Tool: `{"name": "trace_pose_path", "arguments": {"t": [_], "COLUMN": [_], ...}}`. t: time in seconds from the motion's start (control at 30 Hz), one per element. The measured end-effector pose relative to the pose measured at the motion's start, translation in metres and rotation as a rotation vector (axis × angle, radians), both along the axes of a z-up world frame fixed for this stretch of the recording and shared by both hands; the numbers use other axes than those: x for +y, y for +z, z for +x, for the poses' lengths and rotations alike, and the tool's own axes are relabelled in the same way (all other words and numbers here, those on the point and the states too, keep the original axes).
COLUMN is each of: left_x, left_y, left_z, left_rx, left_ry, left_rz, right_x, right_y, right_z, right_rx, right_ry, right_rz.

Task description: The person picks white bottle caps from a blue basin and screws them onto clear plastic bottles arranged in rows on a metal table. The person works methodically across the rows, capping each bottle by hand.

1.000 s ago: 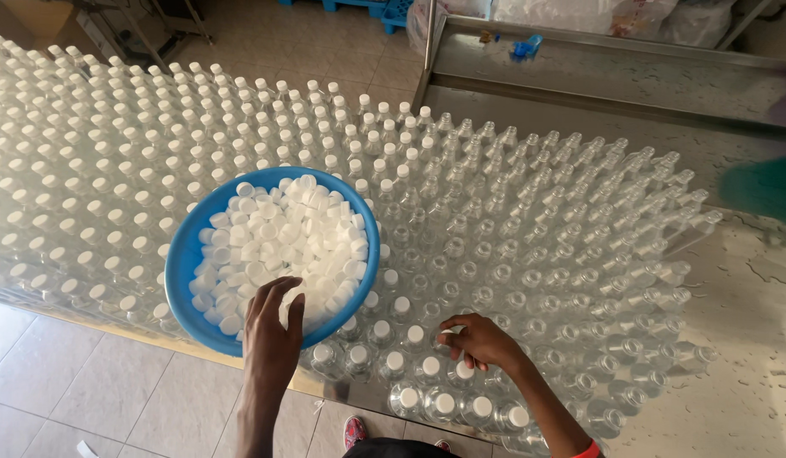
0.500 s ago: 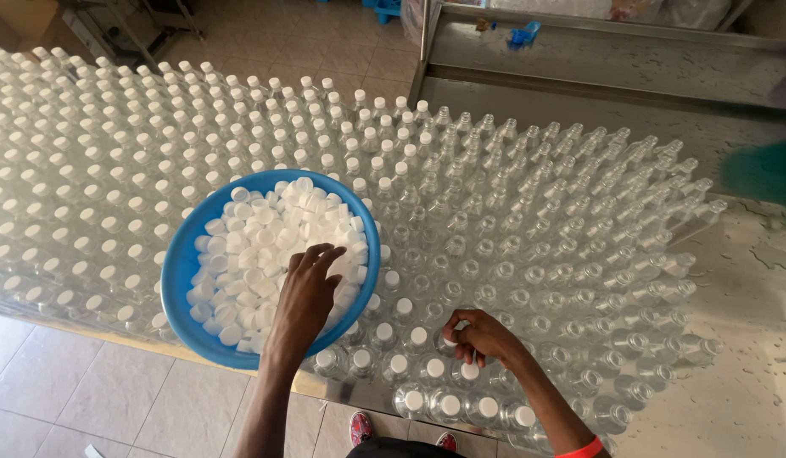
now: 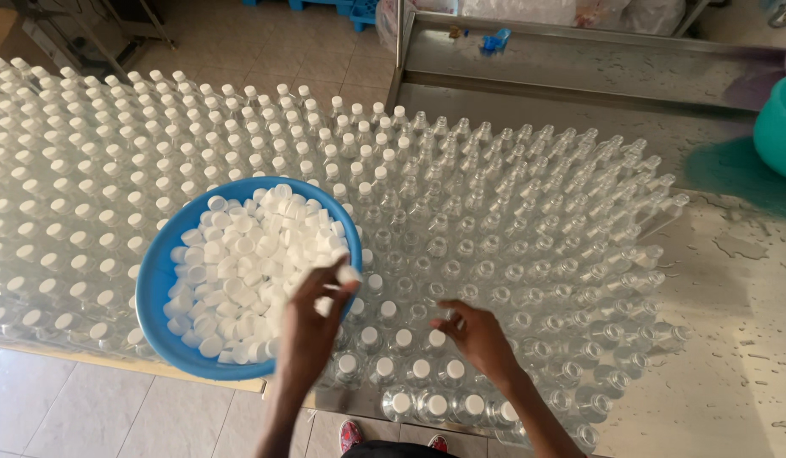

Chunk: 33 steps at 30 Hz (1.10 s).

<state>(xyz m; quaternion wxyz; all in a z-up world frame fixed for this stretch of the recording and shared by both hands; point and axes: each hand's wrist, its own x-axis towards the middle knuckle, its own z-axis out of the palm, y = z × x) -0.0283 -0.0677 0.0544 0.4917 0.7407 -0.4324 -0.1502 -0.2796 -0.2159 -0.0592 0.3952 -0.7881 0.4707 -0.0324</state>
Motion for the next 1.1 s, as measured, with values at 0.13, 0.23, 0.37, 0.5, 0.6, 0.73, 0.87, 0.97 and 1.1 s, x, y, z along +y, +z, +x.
{"name": "trace_pose_path", "arguments": {"t": [0.13,0.23,0.37,0.5,0.6,0.73,0.87,0.97,1.1], "left_x": [-0.006,-0.02,-0.019,0.004,0.026,0.056,0.075,0.078,0.075], "left_y": [-0.008,-0.025,-0.026,-0.016,-0.007,0.005,-0.013,-0.034,-0.032], "left_z": [-0.046,-0.055,-0.053,-0.044,-0.029,-0.001,0.026,0.037,0.035], "left_rx": [0.388,0.516,0.463,0.273,0.189,0.139,-0.006,0.026,-0.052], "left_ry": [-0.266,-0.426,-0.456,-0.371,-0.207,0.055,0.237,0.283,0.258], "left_rz": [0.203,0.158,0.243,0.289,0.207,0.105,0.053,0.052,-0.007], "right_x": [0.026,0.023,0.011,-0.02,-0.033,-0.041,-0.043,-0.052,-0.055], "right_y": [0.083,0.1,0.11,0.053,0.0,-0.051,-0.062,-0.056,-0.024], "right_z": [0.005,0.008,0.015,0.019,0.028,0.04,0.047,0.049,0.054], "right_rx": [-0.499,-0.525,-0.494,-0.434,-0.188,-0.073,0.035,0.06,0.018], "right_ry": [0.029,0.233,0.387,0.376,0.188,0.376,0.461,0.485,0.365], "right_rz": [-0.051,-0.137,-0.113,-0.247,-0.06,-0.186,-0.292,-0.237,0.001]}}
